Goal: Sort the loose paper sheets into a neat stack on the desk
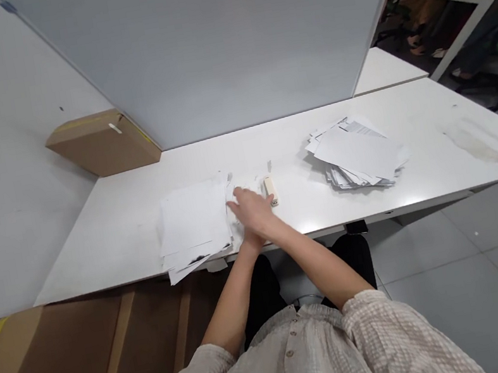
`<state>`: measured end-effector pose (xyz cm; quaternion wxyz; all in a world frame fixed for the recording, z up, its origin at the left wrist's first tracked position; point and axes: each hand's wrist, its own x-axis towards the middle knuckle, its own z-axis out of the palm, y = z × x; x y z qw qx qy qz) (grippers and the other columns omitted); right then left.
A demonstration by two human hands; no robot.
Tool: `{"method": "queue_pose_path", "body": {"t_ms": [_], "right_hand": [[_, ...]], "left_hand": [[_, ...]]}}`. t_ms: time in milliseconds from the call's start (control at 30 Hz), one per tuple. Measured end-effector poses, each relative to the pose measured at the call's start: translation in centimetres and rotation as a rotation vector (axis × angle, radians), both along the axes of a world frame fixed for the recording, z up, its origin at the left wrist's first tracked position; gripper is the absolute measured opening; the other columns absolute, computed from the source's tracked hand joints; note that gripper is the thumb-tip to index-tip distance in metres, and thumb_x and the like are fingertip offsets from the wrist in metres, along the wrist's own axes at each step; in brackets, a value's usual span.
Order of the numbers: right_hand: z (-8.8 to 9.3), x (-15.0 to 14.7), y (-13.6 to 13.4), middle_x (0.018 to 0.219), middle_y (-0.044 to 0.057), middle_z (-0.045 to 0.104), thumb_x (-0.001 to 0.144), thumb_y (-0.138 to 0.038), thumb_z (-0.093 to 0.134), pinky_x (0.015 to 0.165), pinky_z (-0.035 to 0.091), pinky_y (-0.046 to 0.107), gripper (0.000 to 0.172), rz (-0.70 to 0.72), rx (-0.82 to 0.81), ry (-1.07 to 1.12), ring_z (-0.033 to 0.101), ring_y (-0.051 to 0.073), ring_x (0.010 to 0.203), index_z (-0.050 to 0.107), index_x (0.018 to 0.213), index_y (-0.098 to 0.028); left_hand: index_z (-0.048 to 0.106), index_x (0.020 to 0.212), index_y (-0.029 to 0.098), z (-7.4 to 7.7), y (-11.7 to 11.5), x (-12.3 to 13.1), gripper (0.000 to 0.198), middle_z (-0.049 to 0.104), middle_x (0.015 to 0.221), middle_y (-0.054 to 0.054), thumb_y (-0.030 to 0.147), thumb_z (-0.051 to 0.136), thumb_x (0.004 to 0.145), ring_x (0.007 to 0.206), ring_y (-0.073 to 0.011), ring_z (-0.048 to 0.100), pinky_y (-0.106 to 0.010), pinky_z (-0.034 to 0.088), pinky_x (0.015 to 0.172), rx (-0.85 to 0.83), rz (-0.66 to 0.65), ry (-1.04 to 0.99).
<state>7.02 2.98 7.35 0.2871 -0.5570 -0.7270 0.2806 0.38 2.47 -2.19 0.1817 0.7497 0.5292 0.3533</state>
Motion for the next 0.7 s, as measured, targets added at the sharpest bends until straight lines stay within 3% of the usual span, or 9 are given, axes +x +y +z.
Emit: {"method": "queue_pose_path", "body": {"t_ms": [33,100,200,300,467,567,700], "right_hand": [[0.2,2.1,0.2,0.097,0.013,0.063,0.089,-0.036,0.043,0.082,0.04,0.041,0.027,-0.071,0.005,-0.046,0.056,0.026,0.089,0.055,0.104,-0.017],[0.6,7.0,0.7,0.11,0.015,0.06,0.089,-0.033,0.042,0.084,0.04,0.04,0.031,-0.26,0.046,-0.185,0.054,0.028,0.099,0.053,0.112,-0.016],[0.4,14.6,1.7,0.133,0.019,0.045,0.086,-0.033,0.048,0.089,0.037,0.046,0.047,-0.524,0.124,-0.474,0.04,0.035,0.118,0.044,0.128,-0.012],[-0.8,19.6,2.5,0.143,0.018,0.034,0.084,-0.037,0.051,0.091,0.034,0.05,0.06,-0.594,0.053,-0.603,0.03,0.037,0.126,0.035,0.137,-0.014],[-2.7,21.6,2.8,0.123,0.011,0.056,0.088,-0.04,0.038,0.087,0.036,0.047,0.038,-0.562,0.027,-0.618,0.042,0.032,0.114,0.059,0.115,-0.024],[-2.5,22.0,3.0,0.111,0.01,0.062,0.09,-0.038,0.029,0.079,0.038,0.038,0.041,-0.576,0.03,-0.559,0.05,0.028,0.103,0.066,0.098,-0.023],[-1.3,23.1,3.2,0.086,0.012,0.067,0.088,-0.035,0.032,0.065,0.036,0.031,0.04,-0.493,-0.099,-0.498,0.055,0.023,0.08,0.067,0.082,-0.019]], "left_hand": [[0.066,0.1,0.008,0.1,-0.1,0.0,0.029,0.062,0.078,-0.005,0.016,0.041,0.086,0.078,-0.0183,0.058,-0.028,0.047,0.081,0.01,0.002,-0.004],[0.06,0.113,0.01,0.4,-0.3,0.0,0.036,0.064,0.085,-0.008,0.009,0.04,0.084,0.082,-0.0204,0.056,-0.033,0.047,0.081,0.062,-0.029,0.065],[0.051,0.127,0.017,0.4,-0.4,0.0,0.05,0.063,0.094,-0.01,0.002,0.037,0.082,0.086,-0.0221,0.053,-0.037,0.045,0.082,0.159,-0.063,0.213],[0.049,0.128,0.016,0.0,-0.4,0.1,0.049,0.061,0.094,-0.011,0.004,0.034,0.083,0.086,-0.0225,0.052,-0.037,0.044,0.081,0.203,-0.062,0.25],[0.049,0.128,0.017,-0.3,-0.3,0.0,0.049,0.061,0.093,-0.01,0.004,0.032,0.084,0.086,-0.0219,0.052,-0.036,0.043,0.082,0.211,-0.037,0.239],[0.049,0.128,0.016,-0.3,-0.4,0.1,0.049,0.061,0.093,-0.01,0.004,0.032,0.084,0.087,-0.0217,0.052,-0.036,0.043,0.082,0.2,-0.035,0.225],[0.049,0.129,0.017,-0.4,-0.4,0.1,0.05,0.062,0.094,-0.011,0.004,0.032,0.084,0.088,-0.0222,0.053,-0.038,0.043,0.082,0.204,-0.037,0.213]]}}
